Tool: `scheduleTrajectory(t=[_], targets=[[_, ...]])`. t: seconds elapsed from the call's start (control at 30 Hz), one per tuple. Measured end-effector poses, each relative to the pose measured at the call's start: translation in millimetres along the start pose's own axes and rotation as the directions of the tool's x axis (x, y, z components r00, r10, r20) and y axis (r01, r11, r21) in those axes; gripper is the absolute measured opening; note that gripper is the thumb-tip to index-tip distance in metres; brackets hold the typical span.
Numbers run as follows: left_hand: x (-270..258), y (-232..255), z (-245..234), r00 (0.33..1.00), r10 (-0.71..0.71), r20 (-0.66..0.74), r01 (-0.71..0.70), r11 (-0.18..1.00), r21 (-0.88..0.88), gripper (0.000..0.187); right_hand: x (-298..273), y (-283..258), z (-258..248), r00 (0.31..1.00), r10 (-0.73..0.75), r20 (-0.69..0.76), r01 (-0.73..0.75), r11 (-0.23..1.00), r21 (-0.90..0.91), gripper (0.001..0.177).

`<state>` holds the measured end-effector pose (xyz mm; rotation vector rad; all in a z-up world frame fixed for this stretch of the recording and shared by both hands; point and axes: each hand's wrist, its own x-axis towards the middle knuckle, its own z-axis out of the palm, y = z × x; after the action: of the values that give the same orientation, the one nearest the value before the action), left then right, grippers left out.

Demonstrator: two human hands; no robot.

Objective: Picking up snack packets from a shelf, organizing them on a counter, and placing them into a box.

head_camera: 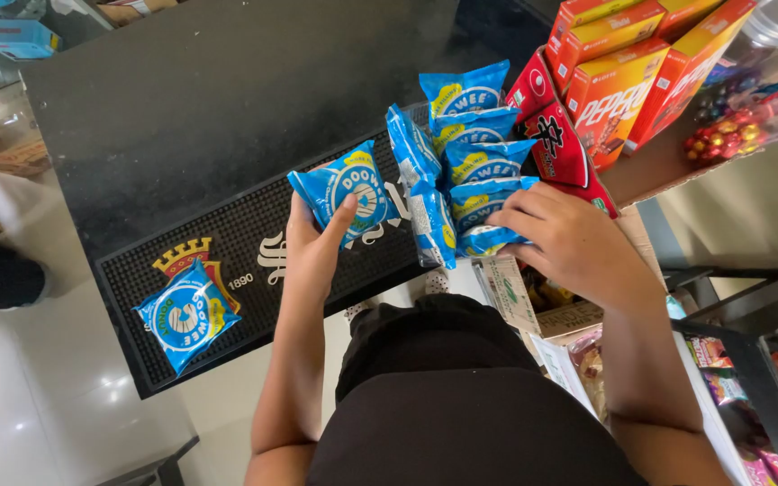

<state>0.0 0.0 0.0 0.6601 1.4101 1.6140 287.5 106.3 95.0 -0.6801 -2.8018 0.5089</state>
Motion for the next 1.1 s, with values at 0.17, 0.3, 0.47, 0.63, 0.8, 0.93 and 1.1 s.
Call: scheduleTrajectory(t=[0.17,0.3,0.47,0.63,0.8,0.93,1.1], targets=[[0,15,-1,0.992,0.122,0.02,-0.124,0.986,0.114,0.058,-10,3,-26,0.987,-0.02,-0.161,0.031,0.997,0.068,0.04],[0,36,-11,0.989,0.14,-0.051,-0.104,0.896,0.432,0.051,-19,16,-37,0.906,0.078,-0.417,-0.009,0.986,0.164,0.04],[-1,62,12,0.992,0.107,-0.06,-0.044,0.768,0.639,0.05,4,12,-24,0.766,0.301,-0.567,-0.164,0.946,0.28,0.035],[11,71,48,0.976,0.209,0.061,-0.183,0.633,0.752,0.046,30,-2,-15,0.743,0.365,-0.562,-0.126,0.9,0.417,0.038],[20,79,61,0.952,0.293,0.089,-0.27,0.663,0.698,0.048,11,24,11,0.697,0.393,-0.6,0.054,0.805,0.59,0.035],[12,75,52,0.909,0.412,0.067,-0.361,0.694,0.623,0.048,-10,37,18,0.546,0.481,-0.686,0.25,0.689,0.681,0.042],[-19,111,87,0.679,0.512,0.525,-0.711,0.636,0.299,0.048,-41,35,10,0.228,0.427,-0.875,0.38,0.788,0.484,0.042]])
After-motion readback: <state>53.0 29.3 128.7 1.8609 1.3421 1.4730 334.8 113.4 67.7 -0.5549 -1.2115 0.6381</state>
